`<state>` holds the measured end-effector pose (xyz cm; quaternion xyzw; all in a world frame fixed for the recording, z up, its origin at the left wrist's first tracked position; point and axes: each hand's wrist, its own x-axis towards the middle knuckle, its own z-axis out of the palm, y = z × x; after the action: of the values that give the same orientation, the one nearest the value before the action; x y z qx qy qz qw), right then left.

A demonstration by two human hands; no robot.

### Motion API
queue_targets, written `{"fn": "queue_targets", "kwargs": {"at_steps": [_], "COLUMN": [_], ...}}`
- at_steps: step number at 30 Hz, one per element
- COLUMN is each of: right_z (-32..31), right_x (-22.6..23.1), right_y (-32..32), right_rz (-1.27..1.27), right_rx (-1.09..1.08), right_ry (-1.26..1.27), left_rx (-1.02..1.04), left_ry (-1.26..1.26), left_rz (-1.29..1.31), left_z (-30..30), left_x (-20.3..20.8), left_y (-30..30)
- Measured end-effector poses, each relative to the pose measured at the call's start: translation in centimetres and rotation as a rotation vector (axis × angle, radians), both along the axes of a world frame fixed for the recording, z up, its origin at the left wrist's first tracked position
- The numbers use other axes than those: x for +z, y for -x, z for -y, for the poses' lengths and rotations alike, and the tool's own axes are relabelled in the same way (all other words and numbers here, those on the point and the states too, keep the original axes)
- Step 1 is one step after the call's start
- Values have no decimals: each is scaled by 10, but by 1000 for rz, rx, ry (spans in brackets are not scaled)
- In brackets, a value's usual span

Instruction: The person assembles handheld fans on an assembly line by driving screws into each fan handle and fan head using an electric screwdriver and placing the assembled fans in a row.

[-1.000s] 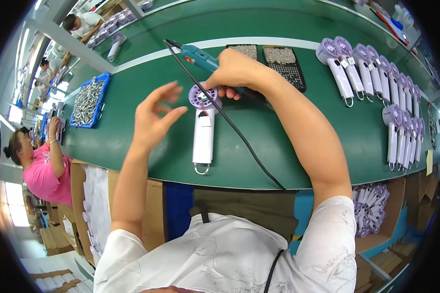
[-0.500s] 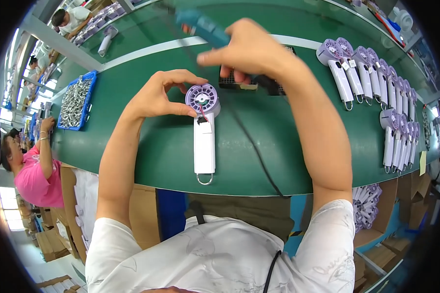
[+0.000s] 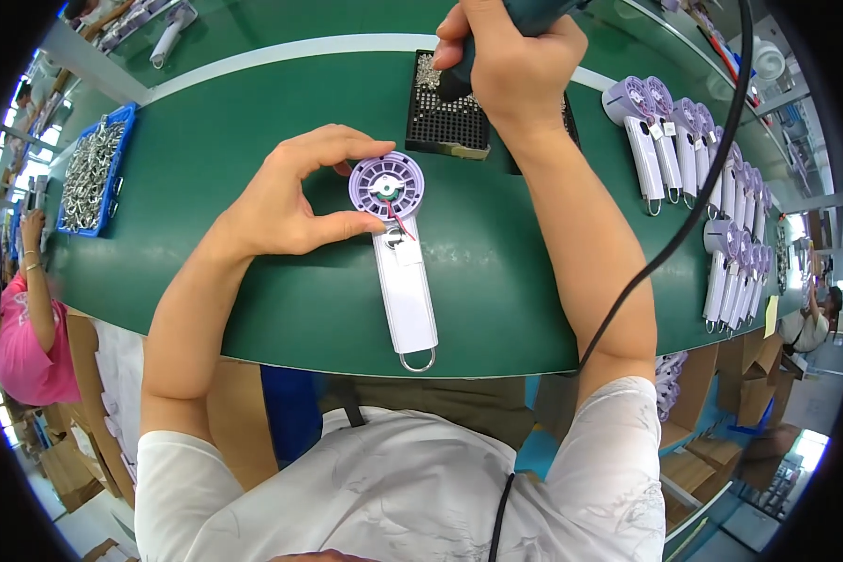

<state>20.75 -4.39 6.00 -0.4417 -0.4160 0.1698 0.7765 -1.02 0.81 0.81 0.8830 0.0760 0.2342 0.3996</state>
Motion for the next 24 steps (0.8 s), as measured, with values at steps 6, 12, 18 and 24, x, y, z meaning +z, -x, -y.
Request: {"fn": "queue_targets", "kwargs": {"at_steps": [6, 12, 18, 24], "right_z": [-6, -9, -9, -10], "right_x": [-8, -7, -9, -11], "right_y": [-3, 4, 4, 4], "right_rz": [34, 9, 12, 21], "right_rx": [3, -6, 4, 22], "right_ry": [47, 15, 27, 25], "left_rx": [-1, 15, 19, 23], "left_ry": [10, 4, -2, -8], "left_rz": [13, 1, 15, 10], "left_z": [2, 3, 3, 3], "left_x": [-2, -2, -3, -2], "left_y": [-1, -2, -3, -3]}}
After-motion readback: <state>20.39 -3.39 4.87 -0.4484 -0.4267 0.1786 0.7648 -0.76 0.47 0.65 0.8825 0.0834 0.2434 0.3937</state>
